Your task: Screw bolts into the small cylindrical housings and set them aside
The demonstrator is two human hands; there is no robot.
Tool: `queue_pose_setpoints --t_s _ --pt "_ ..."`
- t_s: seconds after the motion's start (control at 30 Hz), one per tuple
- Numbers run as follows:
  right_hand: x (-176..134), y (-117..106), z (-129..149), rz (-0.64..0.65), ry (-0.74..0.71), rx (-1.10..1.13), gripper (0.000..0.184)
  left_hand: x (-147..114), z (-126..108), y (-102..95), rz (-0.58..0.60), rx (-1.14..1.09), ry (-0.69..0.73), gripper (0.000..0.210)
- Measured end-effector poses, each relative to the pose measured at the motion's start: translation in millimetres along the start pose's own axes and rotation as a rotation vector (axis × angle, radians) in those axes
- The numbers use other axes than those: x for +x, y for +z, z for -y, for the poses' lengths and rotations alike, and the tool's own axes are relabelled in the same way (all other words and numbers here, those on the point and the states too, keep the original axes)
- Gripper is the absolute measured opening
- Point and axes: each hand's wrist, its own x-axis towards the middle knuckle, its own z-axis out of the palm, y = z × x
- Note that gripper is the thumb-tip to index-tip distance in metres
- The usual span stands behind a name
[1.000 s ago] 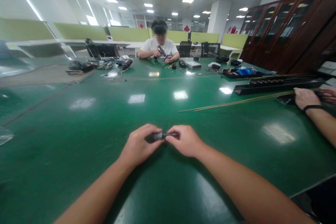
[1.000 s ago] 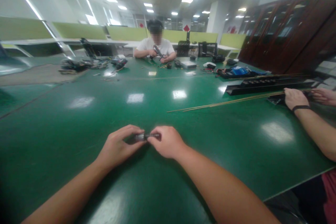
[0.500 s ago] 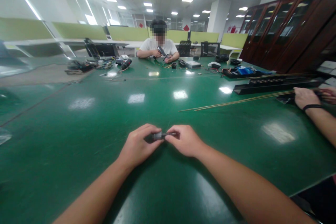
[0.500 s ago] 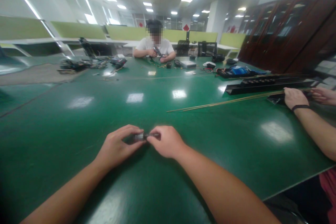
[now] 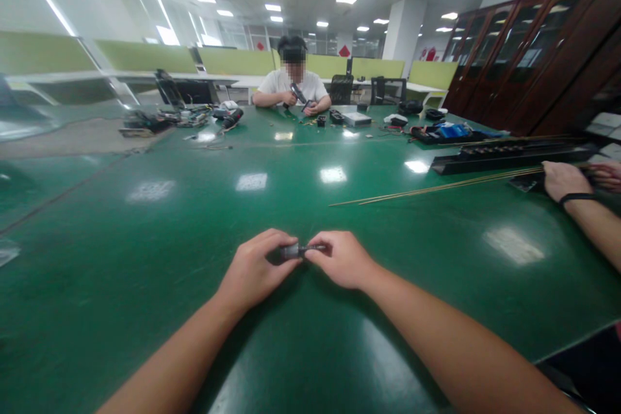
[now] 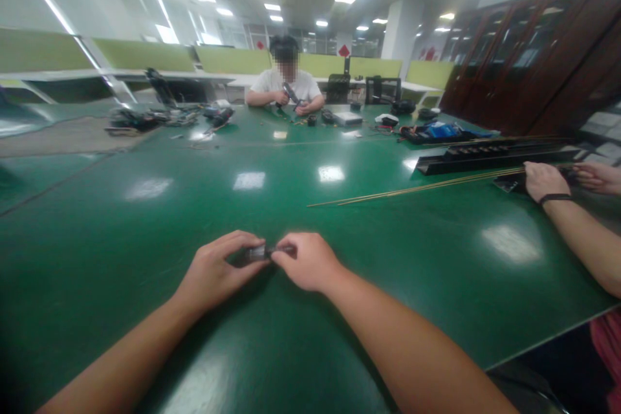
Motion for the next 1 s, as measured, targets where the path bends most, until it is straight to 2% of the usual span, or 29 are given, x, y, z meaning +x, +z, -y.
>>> queue_pose_setpoints --t_s 1.0 --pt "0.5 -0.6 -4.1 -0.047 0.055 0.010 0.017 1.8 2.6 -4.9 -0.020 0.016 -0.047 0.020"
